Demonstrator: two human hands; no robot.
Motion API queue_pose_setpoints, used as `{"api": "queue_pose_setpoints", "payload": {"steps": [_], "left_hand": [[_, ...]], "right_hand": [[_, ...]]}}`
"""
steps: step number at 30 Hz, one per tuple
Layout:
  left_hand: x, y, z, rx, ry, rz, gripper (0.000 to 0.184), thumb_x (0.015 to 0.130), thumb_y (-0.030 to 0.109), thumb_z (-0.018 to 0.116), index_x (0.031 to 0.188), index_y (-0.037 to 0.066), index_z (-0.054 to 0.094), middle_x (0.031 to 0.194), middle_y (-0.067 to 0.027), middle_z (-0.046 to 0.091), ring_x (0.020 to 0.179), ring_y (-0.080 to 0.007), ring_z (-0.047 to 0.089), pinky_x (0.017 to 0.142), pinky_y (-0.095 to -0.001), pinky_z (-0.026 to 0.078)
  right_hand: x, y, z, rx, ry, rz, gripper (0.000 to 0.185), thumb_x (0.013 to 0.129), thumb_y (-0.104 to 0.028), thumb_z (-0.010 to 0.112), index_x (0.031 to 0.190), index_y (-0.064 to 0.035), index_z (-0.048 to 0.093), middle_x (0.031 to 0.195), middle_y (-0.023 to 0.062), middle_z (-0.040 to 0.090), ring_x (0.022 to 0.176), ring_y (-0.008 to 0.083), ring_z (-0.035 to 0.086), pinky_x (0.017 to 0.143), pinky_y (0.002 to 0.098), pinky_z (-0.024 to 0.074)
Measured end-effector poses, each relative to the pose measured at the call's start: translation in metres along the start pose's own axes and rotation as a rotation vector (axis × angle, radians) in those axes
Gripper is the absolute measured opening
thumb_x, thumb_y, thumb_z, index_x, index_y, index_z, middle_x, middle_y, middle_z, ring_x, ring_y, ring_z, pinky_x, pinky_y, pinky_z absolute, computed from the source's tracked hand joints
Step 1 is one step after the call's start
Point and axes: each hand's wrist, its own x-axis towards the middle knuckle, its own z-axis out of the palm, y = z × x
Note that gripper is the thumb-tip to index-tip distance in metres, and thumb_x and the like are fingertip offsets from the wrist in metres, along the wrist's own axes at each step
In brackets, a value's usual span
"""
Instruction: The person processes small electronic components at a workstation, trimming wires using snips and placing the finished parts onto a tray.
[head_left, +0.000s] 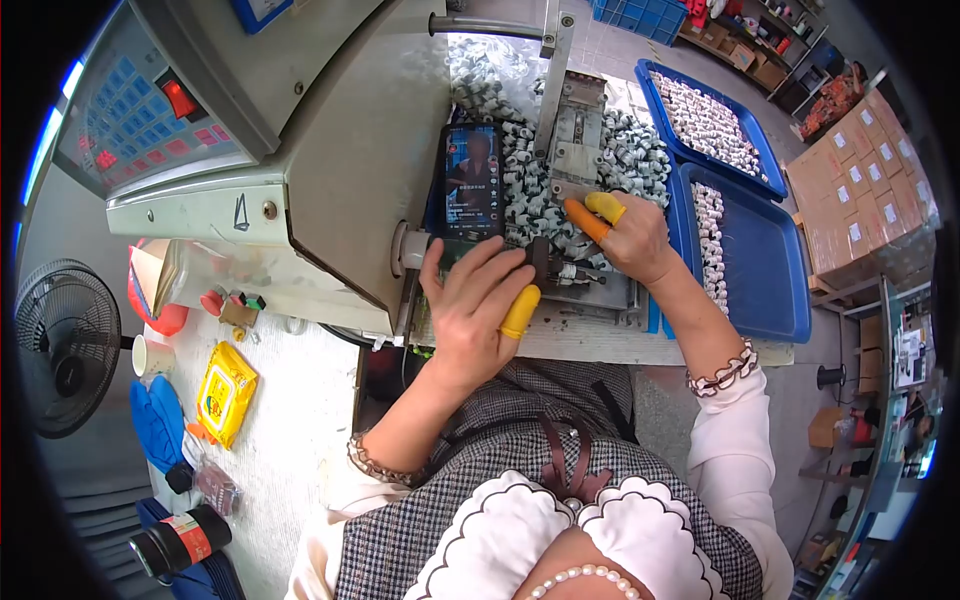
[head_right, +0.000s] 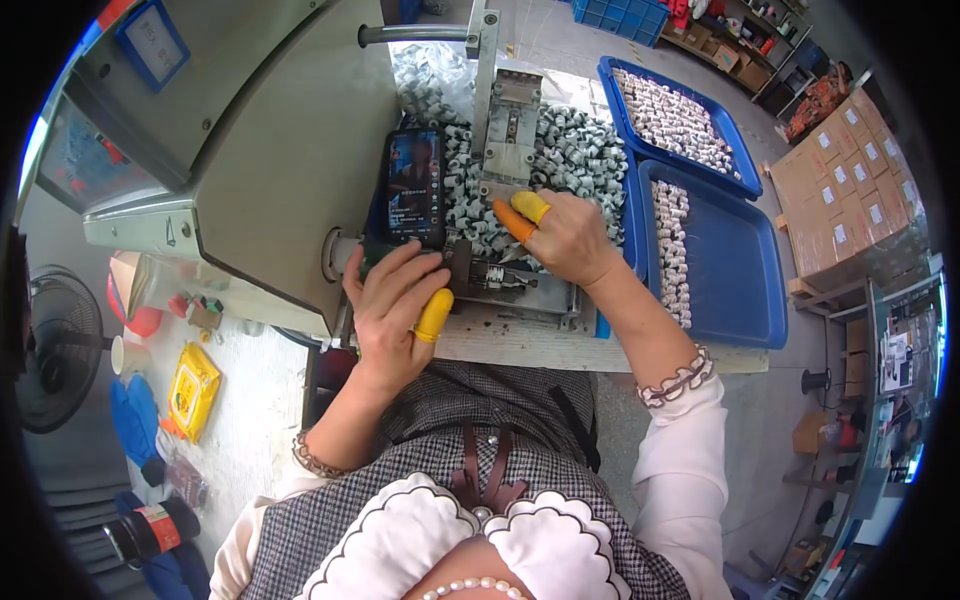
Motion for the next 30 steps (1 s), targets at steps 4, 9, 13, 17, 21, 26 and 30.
{"api": "queue_pose_setpoints", "payload": {"steps": [4, 9, 13, 17, 21, 26, 30], "left_hand": [[0.005, -0.009, -0.003, 0.055, 0.002, -0.038, 0.026, 0.074, 0.013, 0.069, 0.099, 0.007, 0.067, 0.106, -0.0047, 0.065, 0.109, -0.0244, 0.057, 0.106, -0.0535, 0.021], [0.02, -0.017, -0.002, 0.175, -0.102, -0.107, 0.028, 0.075, 0.008, 0.063, 0.103, 0.008, 0.066, 0.107, -0.005, 0.063, 0.109, -0.0222, 0.054, 0.107, -0.0509, 0.021], [0.03, -0.024, 0.001, 0.226, -0.217, -0.129, 0.029, 0.072, 0.007, 0.063, 0.1, 0.008, 0.067, 0.102, -0.0048, 0.064, 0.104, -0.022, 0.056, 0.105, -0.0509, 0.023], [0.036, -0.025, 0.006, 0.295, -0.426, -0.143, 0.027, 0.07, 0.007, 0.062, 0.096, 0.008, 0.068, 0.089, -0.0047, 0.065, 0.092, -0.0218, 0.058, 0.099, -0.0446, 0.031], [0.032, -0.027, 0.008, 0.285, -0.42, -0.118, 0.026, 0.07, 0.007, 0.061, 0.095, 0.008, 0.068, 0.082, -0.0048, 0.063, 0.087, -0.0217, 0.057, 0.092, -0.0398, 0.036], [0.025, -0.023, 0.007, 0.229, -0.318, -0.104, 0.029, 0.069, 0.004, 0.061, 0.098, 0.007, 0.067, 0.089, -0.0046, 0.063, 0.091, -0.0221, 0.057, 0.093, -0.0402, 0.035], [0.021, -0.021, 0.0, 0.129, -0.217, -0.086, 0.032, 0.068, 0.002, 0.062, 0.1, 0.006, 0.067, 0.094, -0.0048, 0.062, 0.095, -0.0243, 0.055, 0.094, -0.0406, 0.033]], "right_hand": [[0.006, -0.008, -0.002, 0.018, -0.001, 0.01, 0.014, 0.07, -0.009, 0.07, 0.083, -0.0037, 0.069, 0.084, 0.0032, 0.062, 0.068, 0.0188, 0.061, 0.054, 0.0289, 0.0492], [0.01, -0.035, -0.018, 0.424, -0.059, 0.451, 0.017, 0.073, -0.01, 0.073, 0.086, -0.0004, 0.068, 0.081, 0.0081, 0.064, 0.068, 0.022, 0.061, 0.061, 0.0326, 0.0494], [0.007, -0.04, -0.036, 0.634, -0.198, 0.883, 0.02, 0.077, -0.011, 0.073, 0.093, 0.0009, 0.068, 0.078, 0.0092, 0.066, 0.069, 0.0198, 0.061, 0.064, 0.0308, 0.048], [0.005, -0.042, -0.035, 1.006, -0.129, 1.034, 0.017, 0.08, -0.011, 0.072, 0.092, 0.0014, 0.069, 0.072, 0.0015, 0.063, 0.062, 0.011, 0.055, 0.057, 0.0269, 0.0443], [0.012, -0.043, -0.048, 1.253, -0.199, 1.26, 0.014, 0.082, -0.01, 0.071, 0.091, 0.0002, 0.07, 0.067, -0.0032, 0.057, 0.055, 0.0043, 0.046, 0.05, 0.022, 0.0356], [0.006, -0.046, -0.048, 1.19, -0.121, 1.274, 0.014, 0.082, -0.009, 0.071, 0.093, -0.0001, 0.069, 0.062, -0.0043, 0.054, 0.05, 0.0027, 0.041, 0.045, 0.0204, 0.0281], [-0.004, -0.052, -0.05, 1.341, -0.051, 1.33, 0.015, 0.082, -0.009, 0.071, 0.094, 0.0001, 0.069, 0.061, -0.004, 0.054, 0.049, 0.0026, 0.039, 0.045, 0.0204, 0.0284]]}}
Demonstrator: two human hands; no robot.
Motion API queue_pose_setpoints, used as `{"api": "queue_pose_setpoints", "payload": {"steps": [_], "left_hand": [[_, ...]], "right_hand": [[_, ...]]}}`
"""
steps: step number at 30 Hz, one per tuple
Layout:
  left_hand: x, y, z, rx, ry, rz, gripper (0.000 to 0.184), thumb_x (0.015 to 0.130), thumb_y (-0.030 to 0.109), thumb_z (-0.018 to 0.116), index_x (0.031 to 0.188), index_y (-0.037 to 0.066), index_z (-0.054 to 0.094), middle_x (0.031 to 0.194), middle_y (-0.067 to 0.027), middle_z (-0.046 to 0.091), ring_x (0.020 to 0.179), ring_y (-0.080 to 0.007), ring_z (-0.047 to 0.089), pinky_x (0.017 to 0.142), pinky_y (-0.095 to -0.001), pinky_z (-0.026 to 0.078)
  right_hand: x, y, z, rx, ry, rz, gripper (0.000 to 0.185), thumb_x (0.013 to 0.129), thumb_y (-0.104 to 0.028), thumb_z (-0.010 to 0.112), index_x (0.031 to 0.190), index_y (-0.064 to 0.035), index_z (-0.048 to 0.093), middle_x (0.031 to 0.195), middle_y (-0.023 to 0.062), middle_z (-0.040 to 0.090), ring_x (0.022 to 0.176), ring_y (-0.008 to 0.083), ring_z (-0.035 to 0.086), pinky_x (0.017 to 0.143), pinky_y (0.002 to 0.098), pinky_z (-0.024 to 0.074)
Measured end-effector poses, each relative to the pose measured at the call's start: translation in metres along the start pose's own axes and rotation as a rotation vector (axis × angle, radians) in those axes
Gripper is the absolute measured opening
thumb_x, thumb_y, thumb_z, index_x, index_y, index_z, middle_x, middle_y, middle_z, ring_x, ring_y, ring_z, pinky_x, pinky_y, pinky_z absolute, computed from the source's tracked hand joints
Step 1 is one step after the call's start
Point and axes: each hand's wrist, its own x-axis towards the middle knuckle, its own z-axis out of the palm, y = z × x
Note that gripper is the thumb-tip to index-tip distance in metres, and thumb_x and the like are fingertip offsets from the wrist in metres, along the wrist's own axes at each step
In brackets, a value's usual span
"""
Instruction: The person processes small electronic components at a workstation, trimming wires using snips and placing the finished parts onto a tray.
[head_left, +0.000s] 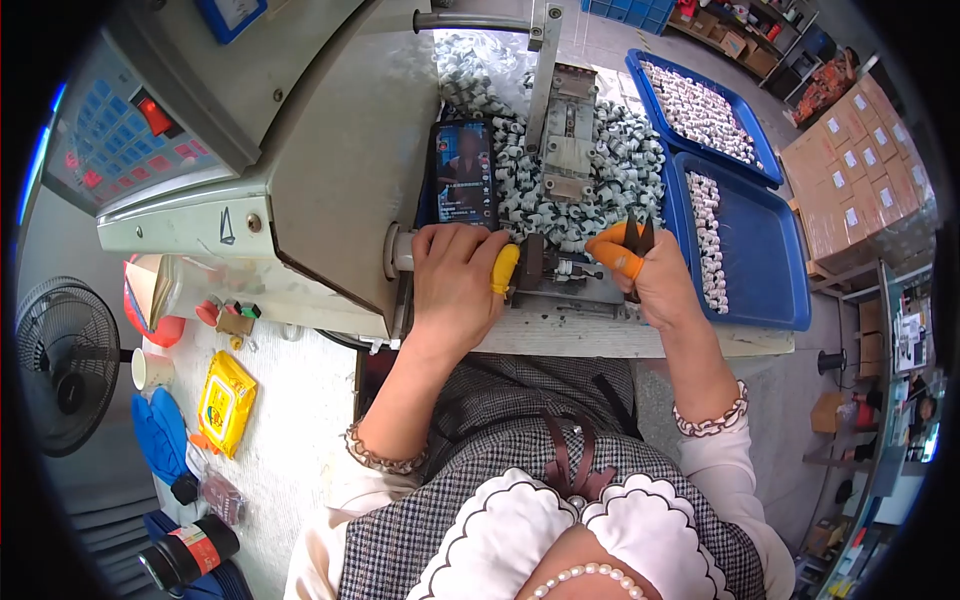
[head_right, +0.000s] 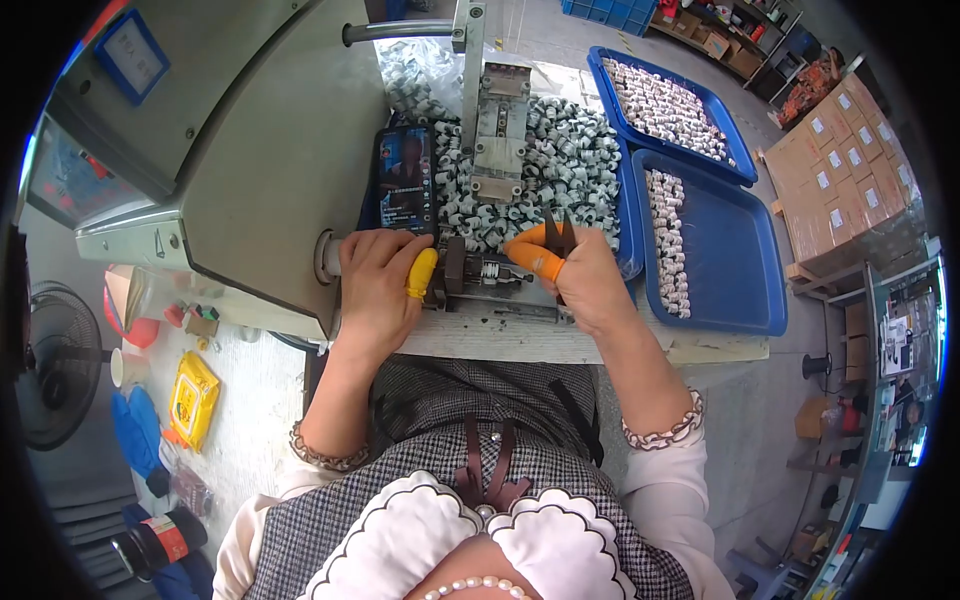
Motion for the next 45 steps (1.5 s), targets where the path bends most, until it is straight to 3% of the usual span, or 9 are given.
{"api": "queue_pose_setpoints", "payload": {"steps": [3, 8, 18, 27, 32, 40, 42, 43, 45], "left_hand": [[0.002, 0.002, -0.005, -0.008, 0.01, -0.004, 0.03, 0.067, 0.003, 0.062, 0.097, 0.005, 0.067, 0.092, -0.005, 0.062, 0.094, -0.0254, 0.055, 0.095, -0.0407, 0.033], [0.016, -0.001, -0.007, 0.032, -0.083, 0.011, 0.024, 0.067, 0.003, 0.062, 0.09, 0.006, 0.068, 0.088, -0.0054, 0.062, 0.09, -0.0243, 0.056, 0.093, -0.0408, 0.034], [0.028, -0.006, 0.002, 0.113, -0.246, 0.019, 0.01, 0.068, 0.006, 0.062, 0.077, 0.007, 0.065, 0.072, -0.0065, 0.061, 0.079, -0.0246, 0.057, 0.082, -0.0381, 0.038], [0.015, 0.0, 0.002, 0.055, -0.092, 0.028, 0.022, 0.066, 0.003, 0.063, 0.087, 0.006, 0.069, 0.083, -0.005, 0.06, 0.088, -0.0229, 0.055, 0.088, -0.0396, 0.036], [0.013, 0.001, 0.002, 0.06, -0.089, 0.015, 0.025, 0.065, 0.002, 0.063, 0.089, 0.005, 0.069, 0.086, -0.0041, 0.06, 0.091, -0.0223, 0.055, 0.092, -0.0415, 0.034], [0.013, 0.002, 0.002, 0.099, -0.125, -0.009, 0.026, 0.067, 0.002, 0.062, 0.091, 0.007, 0.068, 0.09, -0.0039, 0.06, 0.095, -0.022, 0.055, 0.101, -0.0475, 0.028], [0.013, 0.003, 0.002, 0.116, -0.144, -0.013, 0.025, 0.067, 0.003, 0.062, 0.091, 0.007, 0.068, 0.09, -0.0038, 0.06, 0.095, -0.022, 0.055, 0.102, -0.048, 0.028], [0.013, 0.003, 0.002, 0.116, -0.143, -0.013, 0.025, 0.067, 0.003, 0.062, 0.091, 0.007, 0.068, 0.09, -0.0038, 0.06, 0.095, -0.022, 0.055, 0.102, -0.048, 0.028], [0.013, 0.003, 0.002, 0.121, -0.144, -0.018, 0.025, 0.067, 0.003, 0.062, 0.091, 0.007, 0.068, 0.089, -0.0041, 0.06, 0.095, -0.0222, 0.055, 0.102, -0.0483, 0.028]], "right_hand": [[-0.01, 0.0, 0.001, 0.093, -0.029, 0.014, 0.015, 0.083, -0.008, 0.07, 0.094, 0.0017, 0.069, 0.065, -0.0021, 0.058, 0.054, 0.0036, 0.045, 0.049, 0.0198, 0.0338], [-0.024, 0.009, 0.017, -0.194, 0.066, -0.058, 0.015, 0.082, -0.005, 0.07, 0.095, 0.0028, 0.068, 0.082, 0.003, 0.067, 0.074, 0.0074, 0.058, 0.069, 0.0215, 0.0463], [-0.03, 0.027, 0.029, -0.347, 0.078, -0.207, 0.013, 0.078, -0.003, 0.071, 0.091, 0.0017, 0.069, 0.086, 0.004, 0.067, 0.077, 0.01, 0.06, 0.069, 0.0243, 0.0476], [-0.025, 0.007, 0.021, -0.677, 0.115, -0.5, 0.014, 0.073, -0.005, 0.074, 0.086, 0.0003, 0.07, 0.076, 0.0084, 0.063, 0.068, 0.0187, 0.06, 0.061, 0.0292, 0.0462], [0.0, -0.011, 0.022, -0.731, 0.042, -0.507, 0.016, 0.073, -0.009, 0.075, 0.084, 0.0009, 0.07, 0.076, 0.0129, 0.063, 0.068, 0.0263, 0.061, 0.062, 0.0334, 0.0482], [0.011, -0.014, 0.011, -0.734, 0.042, -0.379, 0.019, 0.077, -0.012, 0.074, 0.086, 0.0039, 0.069, 0.074, 0.0148, 0.064, 0.066, 0.025, 0.062, 0.062, 0.0333, 0.0482], [0.016, -0.01, 0.004, -0.668, 0.049, -0.214, 0.018, 0.084, -0.015, 0.069, 0.095, 0.0001, 0.069, 0.063, 0.0009, 0.059, 0.053, 0.0058, 0.05, 0.049, 0.0242, 0.0396], [0.019, -0.012, 0.001, -0.669, 0.049, -0.214, 0.018, 0.084, -0.015, 0.069, 0.095, 0.0001, 0.069, 0.063, 0.0009, 0.059, 0.053, 0.0058, 0.05, 0.049, 0.0242, 0.0396], [0.027, -0.016, -0.003, -0.64, -0.016, 0.026, 0.027, 0.087, -0.022, 0.068, 0.096, 0.0036, 0.067, 0.059, 0.0065, 0.059, 0.05, 0.012, 0.057, 0.05, 0.0302, 0.0458]]}}
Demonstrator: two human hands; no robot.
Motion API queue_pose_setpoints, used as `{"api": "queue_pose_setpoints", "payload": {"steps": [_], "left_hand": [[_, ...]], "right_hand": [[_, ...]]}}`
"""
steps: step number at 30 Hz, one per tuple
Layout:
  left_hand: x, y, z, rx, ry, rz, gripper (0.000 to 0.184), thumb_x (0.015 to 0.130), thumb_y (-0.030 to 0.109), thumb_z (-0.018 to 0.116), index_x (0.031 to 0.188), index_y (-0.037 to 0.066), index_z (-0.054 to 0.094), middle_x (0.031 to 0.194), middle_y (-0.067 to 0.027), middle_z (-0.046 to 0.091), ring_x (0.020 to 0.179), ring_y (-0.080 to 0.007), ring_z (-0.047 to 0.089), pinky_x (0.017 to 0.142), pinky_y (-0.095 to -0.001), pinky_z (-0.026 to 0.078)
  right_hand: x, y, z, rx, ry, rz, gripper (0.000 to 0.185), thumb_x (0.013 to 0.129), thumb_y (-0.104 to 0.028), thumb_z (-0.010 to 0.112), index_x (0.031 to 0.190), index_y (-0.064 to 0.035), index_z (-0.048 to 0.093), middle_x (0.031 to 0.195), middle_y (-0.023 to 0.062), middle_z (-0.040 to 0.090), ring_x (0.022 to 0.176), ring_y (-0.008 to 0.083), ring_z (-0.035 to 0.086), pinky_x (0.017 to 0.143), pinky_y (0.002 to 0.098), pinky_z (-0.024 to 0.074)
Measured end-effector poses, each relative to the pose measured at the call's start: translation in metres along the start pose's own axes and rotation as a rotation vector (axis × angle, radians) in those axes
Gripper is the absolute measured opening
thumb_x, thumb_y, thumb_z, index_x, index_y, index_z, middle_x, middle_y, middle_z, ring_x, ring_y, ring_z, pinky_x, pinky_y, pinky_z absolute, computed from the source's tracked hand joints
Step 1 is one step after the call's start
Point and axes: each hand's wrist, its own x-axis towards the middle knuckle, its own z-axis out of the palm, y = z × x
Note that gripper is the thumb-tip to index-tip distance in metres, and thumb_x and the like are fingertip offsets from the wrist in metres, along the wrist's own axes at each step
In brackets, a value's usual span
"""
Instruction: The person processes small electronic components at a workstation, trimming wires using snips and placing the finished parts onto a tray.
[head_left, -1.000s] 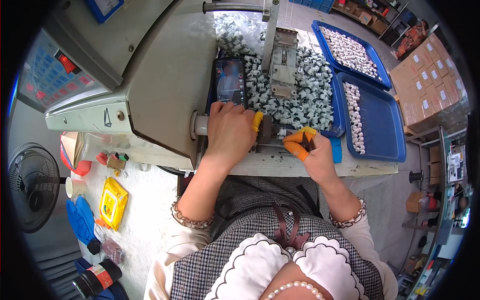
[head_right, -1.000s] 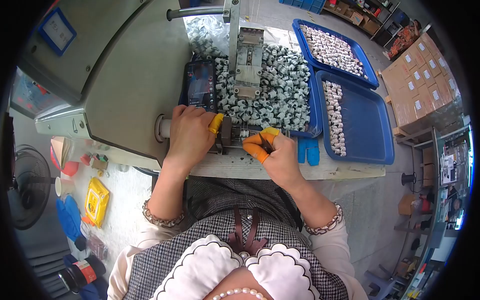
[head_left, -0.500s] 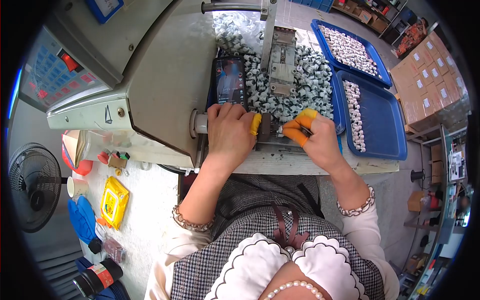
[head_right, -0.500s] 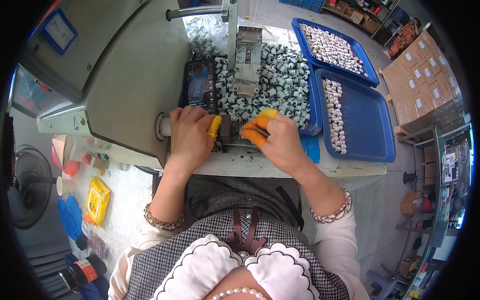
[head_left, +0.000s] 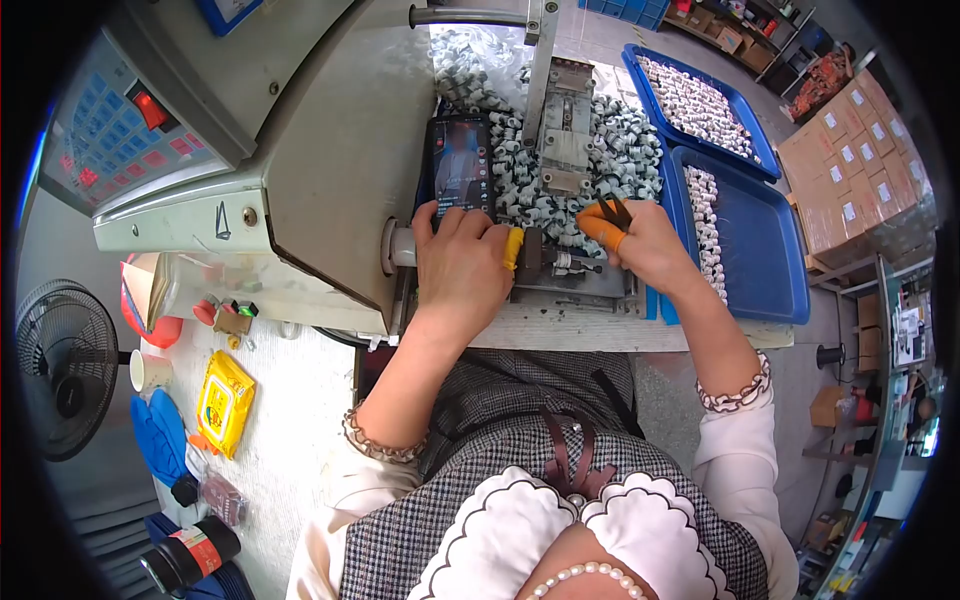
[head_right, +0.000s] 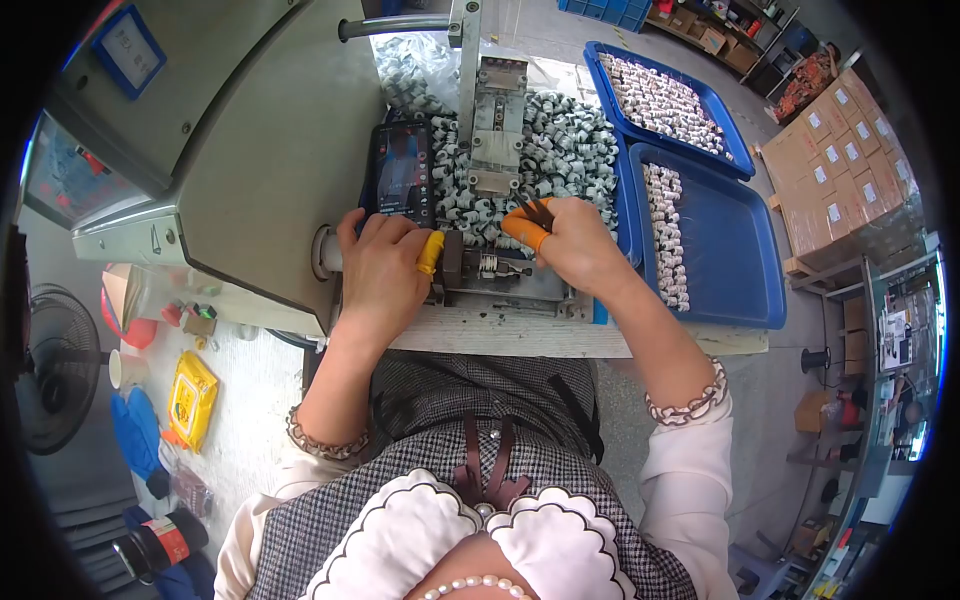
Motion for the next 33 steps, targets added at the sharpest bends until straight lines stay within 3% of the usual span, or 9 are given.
{"api": "queue_pose_setpoints", "payload": {"steps": [9, 15, 19, 21, 26, 29, 30, 32, 33], "left_hand": [[0.002, 0.001, -0.001, 0.042, -0.033, -0.011, 0.023, 0.069, 0.005, 0.06, 0.09, 0.007, 0.068, 0.086, -0.0054, 0.061, 0.092, -0.0232, 0.056, 0.102, -0.0482, 0.028], [0.007, -0.002, 0.002, 0.044, -0.134, -0.054, 0.018, 0.069, 0.006, 0.06, 0.085, 0.006, 0.068, 0.077, -0.006, 0.061, 0.086, -0.0238, 0.058, 0.098, -0.0453, 0.032], [0.005, -0.001, -0.001, 0.068, -0.173, -0.069, 0.02, 0.069, 0.003, 0.059, 0.085, 0.007, 0.069, 0.081, -0.0051, 0.063, 0.088, -0.0233, 0.058, 0.096, -0.0436, 0.033], [-0.001, -0.004, -0.006, -0.197, 0.046, -0.01, 0.022, 0.069, 0.001, 0.059, 0.087, 0.007, 0.069, 0.087, -0.0051, 0.065, 0.092, -0.0227, 0.058, 0.098, -0.0449, 0.032], [-0.002, 0.001, -0.017, -0.158, 0.007, -0.01, 0.024, 0.07, 0.001, 0.06, 0.091, 0.008, 0.069, 0.093, -0.0051, 0.066, 0.096, -0.0214, 0.058, 0.103, -0.0491, 0.026], [-0.001, 0.001, -0.009, -0.098, -0.016, -0.011, 0.025, 0.07, 0.003, 0.061, 0.093, 0.008, 0.069, 0.094, -0.0047, 0.065, 0.097, -0.0211, 0.057, 0.104, -0.0507, 0.024], [-0.001, 0.002, -0.007, -0.069, -0.032, -0.02, 0.025, 0.07, 0.003, 0.061, 0.094, 0.008, 0.069, 0.094, -0.0044, 0.065, 0.098, -0.021, 0.057, 0.104, -0.0507, 0.024], [0.0, 0.002, -0.004, -0.05, -0.029, -0.023, 0.024, 0.07, 0.004, 0.062, 0.093, 0.008, 0.069, 0.092, -0.0043, 0.065, 0.097, -0.0211, 0.057, 0.104, -0.0506, 0.024], [0.0, 0.002, -0.003, -0.024, -0.028, -0.026, 0.023, 0.07, 0.004, 0.062, 0.092, 0.008, 0.069, 0.091, -0.0042, 0.064, 0.096, -0.0212, 0.057, 0.104, -0.0505, 0.025]], "right_hand": [[0.025, 0.001, 0.001, 0.185, -0.231, 0.222, 0.023, 0.087, -0.022, 0.065, 0.097, -0.0011, 0.069, 0.056, 0.0, 0.054, 0.046, 0.0059, 0.048, 0.042, 0.0221, 0.0349], [0.031, 0.005, 0.011, 0.458, -0.369, 0.115, 0.017, 0.082, -0.011, 0.07, 0.093, 0.0018, 0.068, 0.06, -0.0004, 0.055, 0.046, 0.005, 0.045, 0.041, 0.0187, 0.0309], [0.036, 0.004, 0.026, 0.484, -0.293, 0.155, 0.016, 0.082, -0.009, 0.07, 0.09, 0.0034, 0.066, 0.057, -0.0018, 0.049, 0.045, 0.0054, 0.04, 0.041, 0.0206, 0.0294], [0.044, 0.01, 0.026, 0.521, -0.286, 0.227, 0.014, 0.08, -0.005, 0.071, 0.089, 0.0037, 0.066, 0.058, -0.0019, 0.049, 0.046, 0.0056, 0.041, 0.041, 0.0207, 0.0284], [0.034, 0.01, 0.009, 0.439, -0.316, 0.195, 0.049, 0.091, -0.048, 0.053, 0.1, -0.0017, 0.067, 0.057, -0.0011, 0.049, 0.045, 0.0075, 0.04, 0.042, 0.0233, 0.0286], [0.012, 0.006, -0.007, 0.485, -0.258, 0.19, 0.047, 0.093, -0.045, 0.051, 0.107, -0.0033, 0.065, 0.057, -0.0011, 0.05, 0.048, 0.0065, 0.043, 0.044, 0.0225, 0.0294], [0.002, 0.002, -0.013, 0.274, -0.264, 0.157, 0.052, 0.096, -0.046, 0.041, 0.119, -0.0035, 0.062, 0.062, -0.0015, 0.05, 0.055, 0.0076, 0.045, 0.053, 0.0219, 0.0358], [-0.012, 0.017, -0.01, 0.009, -0.184, -0.184, 0.044, 0.096, -0.038, 0.045, 0.123, -0.0072, 0.061, 0.066, -0.0013, 0.051, 0.059, 0.0087, 0.046, 0.055, 0.0227, 0.0379], [-0.02, 0.015, -0.008, -0.052, -0.16, -0.24, 0.038, 0.091, -0.028, 0.055, 0.122, -0.007, 0.061, 0.079, 0.0056, 0.063, 0.069, 0.016, 0.057, 0.063, 0.0272, 0.0454]]}}
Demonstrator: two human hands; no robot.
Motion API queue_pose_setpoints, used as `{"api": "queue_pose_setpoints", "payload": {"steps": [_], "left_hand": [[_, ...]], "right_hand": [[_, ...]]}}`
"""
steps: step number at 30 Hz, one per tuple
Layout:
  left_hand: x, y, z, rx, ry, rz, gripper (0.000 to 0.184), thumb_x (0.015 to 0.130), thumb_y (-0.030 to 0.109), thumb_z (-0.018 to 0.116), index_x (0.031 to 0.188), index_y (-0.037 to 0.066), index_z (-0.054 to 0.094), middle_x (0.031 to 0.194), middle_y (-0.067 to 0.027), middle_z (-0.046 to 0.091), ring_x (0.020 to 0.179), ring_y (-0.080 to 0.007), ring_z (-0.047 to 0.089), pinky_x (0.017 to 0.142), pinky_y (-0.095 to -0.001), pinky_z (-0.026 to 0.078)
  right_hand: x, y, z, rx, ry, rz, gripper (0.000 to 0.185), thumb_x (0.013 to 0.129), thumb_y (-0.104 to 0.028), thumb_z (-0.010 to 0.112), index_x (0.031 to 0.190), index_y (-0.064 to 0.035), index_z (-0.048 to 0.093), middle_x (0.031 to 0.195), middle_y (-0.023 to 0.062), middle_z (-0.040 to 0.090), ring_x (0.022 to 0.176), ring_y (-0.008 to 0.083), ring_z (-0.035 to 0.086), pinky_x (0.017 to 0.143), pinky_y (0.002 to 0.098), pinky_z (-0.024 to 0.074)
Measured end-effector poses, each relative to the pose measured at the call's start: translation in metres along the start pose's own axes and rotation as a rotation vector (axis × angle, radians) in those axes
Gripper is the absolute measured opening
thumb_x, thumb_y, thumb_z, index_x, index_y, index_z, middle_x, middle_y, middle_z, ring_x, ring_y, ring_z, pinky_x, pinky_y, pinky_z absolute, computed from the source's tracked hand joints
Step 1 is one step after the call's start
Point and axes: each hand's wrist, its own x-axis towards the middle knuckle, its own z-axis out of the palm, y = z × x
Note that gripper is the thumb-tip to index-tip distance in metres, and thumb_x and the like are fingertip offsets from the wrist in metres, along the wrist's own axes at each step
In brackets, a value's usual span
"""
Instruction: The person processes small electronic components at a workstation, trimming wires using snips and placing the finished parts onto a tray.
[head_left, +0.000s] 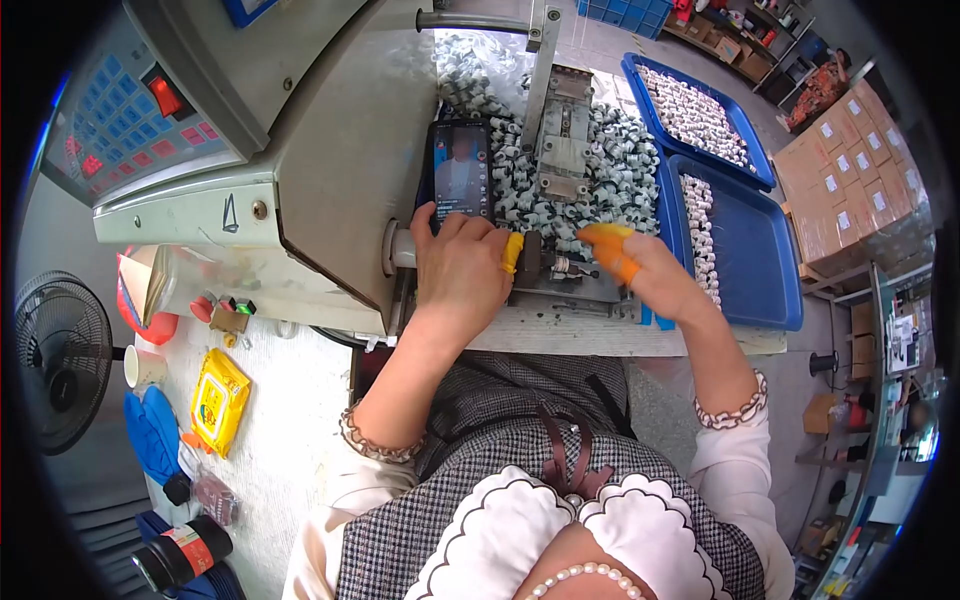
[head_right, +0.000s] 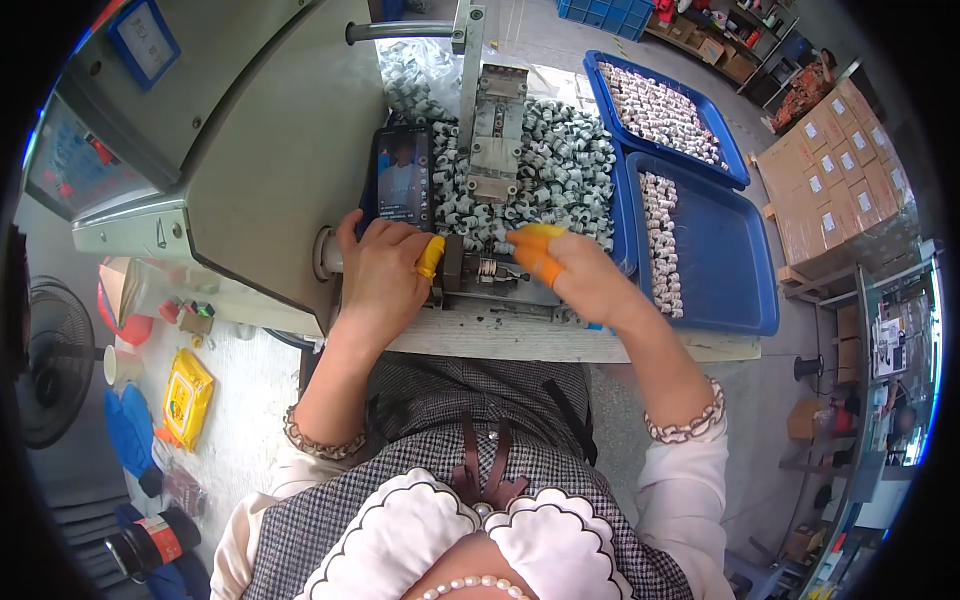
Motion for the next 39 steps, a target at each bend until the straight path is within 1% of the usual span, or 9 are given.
{"api": "queue_pose_setpoints", "payload": {"steps": [1, 4, 23, 26, 28, 30, 32, 36, 39], "left_hand": [[0.001, 0.0, 0.001, -0.003, 0.001, -0.002, 0.023, 0.07, 0.004, 0.062, 0.092, 0.008, 0.069, 0.091, -0.0042, 0.064, 0.096, -0.0212, 0.057, 0.104, -0.0505, 0.025], [0.002, 0.0, 0.001, 0.006, -0.019, -0.01, 0.021, 0.07, 0.005, 0.062, 0.089, 0.007, 0.068, 0.086, -0.0043, 0.063, 0.093, -0.0214, 0.058, 0.103, -0.0496, 0.026], [0.017, -0.003, 0.002, 0.027, -0.161, -0.064, 0.011, 0.069, 0.005, 0.059, 0.079, 0.005, 0.065, 0.077, -0.0085, 0.065, 0.082, -0.0261, 0.06, 0.085, -0.0416, 0.04], [0.026, 0.006, -0.008, 0.003, -0.29, -0.206, 0.011, 0.072, 0.008, 0.06, 0.081, 0.006, 0.066, 0.081, -0.009, 0.067, 0.083, -0.0262, 0.061, 0.085, -0.0432, 0.041], [0.025, 0.005, -0.005, -0.029, -0.308, -0.287, 0.012, 0.075, 0.01, 0.061, 0.085, 0.007, 0.067, 0.084, -0.0089, 0.067, 0.085, -0.0259, 0.061, 0.087, -0.044, 0.041], [0.019, 0.003, 0.004, -0.318, 0.073, 0.106, 0.017, 0.079, 0.016, 0.064, 0.095, 0.012, 0.07, 0.088, -0.0048, 0.067, 0.089, -0.024, 0.06, 0.095, -0.0445, 0.038], [0.015, 0.013, 0.006, -0.215, 0.002, 0.262, 0.025, 0.078, 0.021, 0.067, 0.102, 0.017, 0.07, 0.092, -0.0005, 0.066, 0.095, -0.0208, 0.058, 0.102, -0.0454, 0.033], [0.013, 0.016, 0.022, -0.165, -0.029, 0.323, 0.025, 0.072, 0.017, 0.071, 0.096, 0.02, 0.073, 0.093, 0.0044, 0.066, 0.099, -0.0165, 0.057, 0.109, -0.047, 0.028], [0.013, 0.015, 0.021, -0.205, -0.011, 0.334, 0.025, 0.07, 0.013, 0.072, 0.093, 0.02, 0.074, 0.095, 0.0059, 0.067, 0.102, -0.0158, 0.057, 0.11, -0.0476, 0.027]], "right_hand": [[-0.006, 0.001, 0.004, -0.003, -0.002, 0.002, 0.038, 0.091, -0.028, 0.055, 0.122, -0.007, 0.061, 0.079, 0.0056, 0.063, 0.069, 0.016, 0.057, 0.063, 0.0272, 0.0454], [-0.021, -0.003, 0.015, -0.249, 0.133, -0.118, 0.04, 0.083, -0.026, 0.068, 0.113, 0.0, 0.064, 0.107, 0.0203, 0.064, 0.089, 0.0369, 0.062, 0.077, 0.0354, 0.0501], [-0.017, -0.01, 0.034, -0.517, 0.293, -0.262, 0.041, 0.076, -0.026, 0.074, 0.105, 0.0004, 0.066, 0.105, 0.0176, 0.065, 0.084, 0.035, 0.064, 0.075, 0.0391, 0.0533], [-0.015, -0.013, 0.029, -0.487, 0.301, -0.364, 0.038, 0.077, -0.025, 0.073, 0.105, 0.0003, 0.067, 0.098, 0.0171, 0.066, 0.08, 0.0323, 0.064, 0.072, 0.0363, 0.0524], [-0.018, -0.016, 0.015, -0.125, 0.203, -0.195, 0.036, 0.079, -0.023, 0.072, 0.106, -0.0002, 0.067, 0.09, 0.0173, 0.066, 0.076, 0.0281, 0.064, 0.067, 0.0329, 0.0499], [-0.01, -0.015, 0.005, -0.134, 0.233, -0.211, 0.033, 0.081, -0.023, 0.069, 0.107, -0.0021, 0.068, 0.08, 0.018, 0.065, 0.069, 0.0247, 0.062, 0.063, 0.0313, 0.0475], [0.0, -0.02, -0.004, -0.184, 0.055, 0.21, 0.033, 0.085, -0.027, 0.064, 0.108, -0.0039, 0.068, 0.077, 0.018, 0.065, 0.064, 0.0233, 0.061, 0.063, 0.032, 0.0481], [0.038, 0.01, -0.001, -0.099, -0.035, 0.32, 0.032, 0.09, -0.03, 0.057, 0.106, -0.0047, 0.069, 0.065, 0.0103, 0.063, 0.058, 0.0149, 0.058, 0.055, 0.0293, 0.0452], [0.046, 0.017, -0.001, 0.012, -0.004, 0.162, 0.033, 0.09, -0.031, 0.057, 0.102, -0.0033, 0.07, 0.061, 0.006, 0.06, 0.058, 0.0091, 0.054, 0.055, 0.0261, 0.0434]]}}
